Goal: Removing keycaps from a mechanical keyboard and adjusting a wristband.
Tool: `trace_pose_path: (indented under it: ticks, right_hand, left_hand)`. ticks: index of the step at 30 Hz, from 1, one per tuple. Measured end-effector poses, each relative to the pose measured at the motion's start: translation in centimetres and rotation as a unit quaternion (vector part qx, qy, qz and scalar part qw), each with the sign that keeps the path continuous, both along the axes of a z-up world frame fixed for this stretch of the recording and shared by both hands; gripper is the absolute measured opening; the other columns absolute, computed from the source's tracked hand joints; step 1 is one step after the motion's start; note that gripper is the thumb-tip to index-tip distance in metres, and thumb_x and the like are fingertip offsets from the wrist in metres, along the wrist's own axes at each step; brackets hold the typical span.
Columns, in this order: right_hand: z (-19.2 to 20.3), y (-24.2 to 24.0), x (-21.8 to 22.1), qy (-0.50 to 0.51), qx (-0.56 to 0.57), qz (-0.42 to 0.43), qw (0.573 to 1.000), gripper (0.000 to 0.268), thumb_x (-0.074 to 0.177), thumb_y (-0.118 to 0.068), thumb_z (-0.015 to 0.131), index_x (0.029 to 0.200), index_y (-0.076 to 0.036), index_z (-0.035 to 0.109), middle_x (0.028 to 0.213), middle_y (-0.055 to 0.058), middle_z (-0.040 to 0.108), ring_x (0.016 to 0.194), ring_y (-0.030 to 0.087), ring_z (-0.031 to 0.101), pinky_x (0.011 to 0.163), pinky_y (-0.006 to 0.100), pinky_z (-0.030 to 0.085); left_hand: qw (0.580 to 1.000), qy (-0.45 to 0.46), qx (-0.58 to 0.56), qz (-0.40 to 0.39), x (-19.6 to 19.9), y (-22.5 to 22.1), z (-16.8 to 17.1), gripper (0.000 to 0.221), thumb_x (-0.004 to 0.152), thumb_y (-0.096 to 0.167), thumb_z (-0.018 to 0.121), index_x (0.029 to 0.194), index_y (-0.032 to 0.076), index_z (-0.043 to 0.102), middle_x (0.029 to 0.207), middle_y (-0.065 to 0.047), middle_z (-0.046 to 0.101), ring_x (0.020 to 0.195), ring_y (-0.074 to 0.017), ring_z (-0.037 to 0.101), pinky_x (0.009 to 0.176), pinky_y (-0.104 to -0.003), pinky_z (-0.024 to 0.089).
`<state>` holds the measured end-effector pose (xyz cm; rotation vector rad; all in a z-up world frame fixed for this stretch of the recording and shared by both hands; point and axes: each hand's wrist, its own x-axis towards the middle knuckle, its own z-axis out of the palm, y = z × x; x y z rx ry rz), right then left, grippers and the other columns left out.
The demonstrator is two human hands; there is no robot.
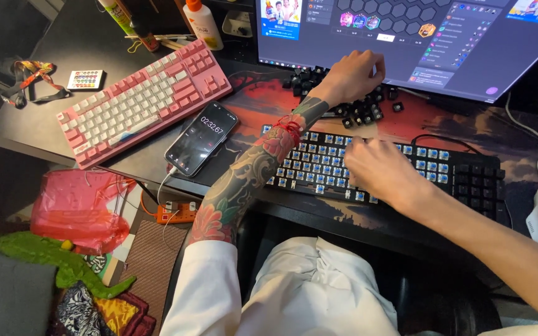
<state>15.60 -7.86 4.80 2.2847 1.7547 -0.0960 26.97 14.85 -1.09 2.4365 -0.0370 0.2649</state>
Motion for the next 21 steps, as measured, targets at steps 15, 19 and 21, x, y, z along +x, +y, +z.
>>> trace_pose_path:
  ticks: [15,19,21]
  right_hand:
    - [8.8,2.3,-1.6,0.063,0.337,0.018,0.939,0.035,0.117,-0.035,0.085,0.137,-0.009,0.077,0.128,0.010,0.084,0.102,0.028,0.082,0.086,0.047,0.068]
    - [7.2,5.9,-2.2,0.235,0.335,0.060,0.911,0.024,0.116,-0.022,0.085,0.128,-0.001,0.083,0.127,0.011,0.080,0.112,0.033,0.080,0.097,0.052,0.068]
    - [7.0,6.1,-1.3,0.256,0.337,0.050,0.905,0.019,0.115,-0.019,0.086,0.121,-0.001,0.083,0.120,0.012,0.083,0.103,0.030,0.081,0.097,0.046,0.069]
  left_hand:
    - [0.937,-0.145,0.317,-0.006,3.6,0.4,-3.9,0.020,0.100,0.008,0.070,0.118,0.011,0.080,0.111,-0.016,0.088,0.099,-0.0428,0.080,0.094,-0.054,0.058]
    - [0.892,-0.209,0.399,-0.036,3.1,-0.4,-3.8,0.016,0.106,0.009,0.074,0.120,0.010,0.082,0.110,-0.012,0.090,0.097,-0.0334,0.083,0.099,-0.049,0.062]
    - [0.892,-0.206,0.398,-0.050,3.3,0.0,-5.0,0.016,0.107,0.010,0.073,0.120,0.011,0.082,0.112,-0.012,0.089,0.099,-0.0342,0.081,0.098,-0.049,0.061]
